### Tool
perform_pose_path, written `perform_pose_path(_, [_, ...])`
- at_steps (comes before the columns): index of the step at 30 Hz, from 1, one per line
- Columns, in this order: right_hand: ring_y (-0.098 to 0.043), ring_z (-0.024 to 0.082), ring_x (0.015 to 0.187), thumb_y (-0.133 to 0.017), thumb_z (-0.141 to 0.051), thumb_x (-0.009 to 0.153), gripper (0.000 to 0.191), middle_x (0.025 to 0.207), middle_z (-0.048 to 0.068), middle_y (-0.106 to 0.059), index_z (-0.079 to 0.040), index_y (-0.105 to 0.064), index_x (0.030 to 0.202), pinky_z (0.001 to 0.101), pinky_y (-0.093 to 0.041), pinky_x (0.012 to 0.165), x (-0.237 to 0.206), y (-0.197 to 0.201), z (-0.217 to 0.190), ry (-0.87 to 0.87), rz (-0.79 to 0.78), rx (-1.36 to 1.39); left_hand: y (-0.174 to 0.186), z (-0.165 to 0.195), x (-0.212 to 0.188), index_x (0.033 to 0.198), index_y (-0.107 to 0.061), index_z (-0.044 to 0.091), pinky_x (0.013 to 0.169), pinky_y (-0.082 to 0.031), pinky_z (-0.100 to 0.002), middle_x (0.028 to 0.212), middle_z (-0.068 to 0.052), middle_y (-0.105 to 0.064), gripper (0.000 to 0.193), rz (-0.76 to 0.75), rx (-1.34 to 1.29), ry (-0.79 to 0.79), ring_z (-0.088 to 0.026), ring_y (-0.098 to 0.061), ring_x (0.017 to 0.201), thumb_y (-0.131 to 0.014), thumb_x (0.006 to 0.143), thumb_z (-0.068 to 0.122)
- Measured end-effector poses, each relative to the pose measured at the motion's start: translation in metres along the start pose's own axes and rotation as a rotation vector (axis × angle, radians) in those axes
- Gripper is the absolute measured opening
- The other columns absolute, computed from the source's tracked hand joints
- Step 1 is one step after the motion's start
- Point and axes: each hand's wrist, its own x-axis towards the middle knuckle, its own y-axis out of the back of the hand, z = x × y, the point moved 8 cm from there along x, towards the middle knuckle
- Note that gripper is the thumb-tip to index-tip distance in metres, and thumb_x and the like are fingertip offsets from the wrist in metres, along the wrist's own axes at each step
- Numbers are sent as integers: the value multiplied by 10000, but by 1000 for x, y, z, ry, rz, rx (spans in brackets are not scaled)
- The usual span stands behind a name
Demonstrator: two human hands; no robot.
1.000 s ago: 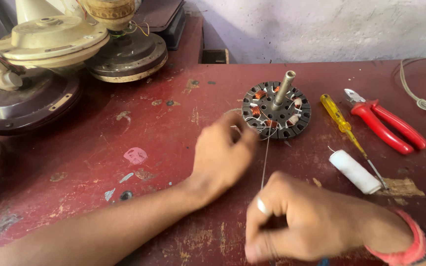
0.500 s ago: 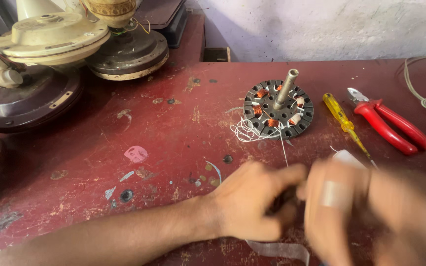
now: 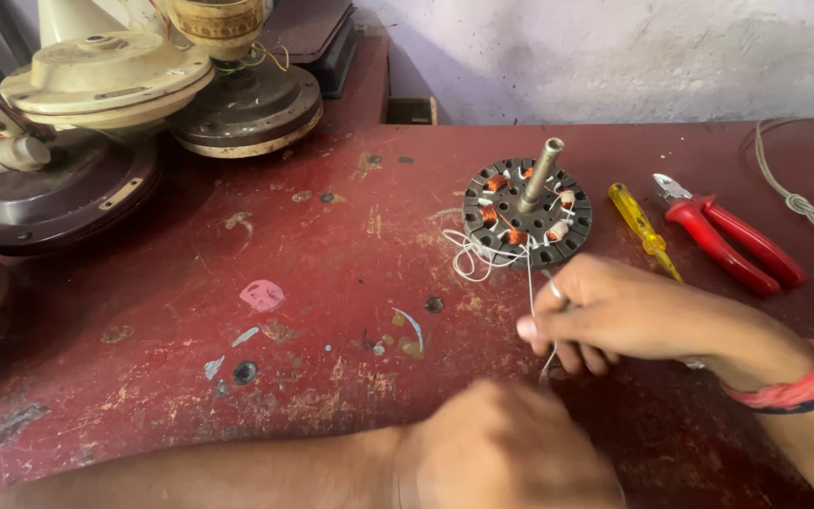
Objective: The person is repairing an electrical motor by winding copper wire around the stator slots and securing it with white thread. They use a screwdriver to adjust the wire placement and pliers to cut the thread.
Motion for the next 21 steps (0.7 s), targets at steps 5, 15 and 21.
perform_pose_path(5, [-691, 100, 558, -769, -218, 870, 206, 646, 46, -755, -20, -823, 864, 271, -537, 520, -29, -31, -11, 180, -465, 56, 53, -69, -10, 880, -652, 60, 632, -586, -391, 693, -84, -692, 259, 426, -18, 1003, -265, -745, 658, -548, 944, 289])
perform_pose_path(15, [-732, 124, 655, -722, -206, 905, 223, 738, 69, -781, -3, -798, 956, 278, -565, 567, -88, -67, -55, 782, -802, 4, 45, -95, -7, 1009, -743, 61, 786, -598, -405, 853, -147, -765, 263, 191, 216, 949, -300, -774, 781, -612, 840, 213])
perform_pose_path(21, [-775, 149, 672, -713, -250, 917, 291, 759, 76, -823, 7, -813, 1009, 293, -595, 554, -54, -6, -24, 496, -487, 177, 35, -80, -8, 864, -743, 61, 713, -593, -422, 709, -173, -697, 176, 157, 212, 848, -332, -721, 672, -613, 812, 167])
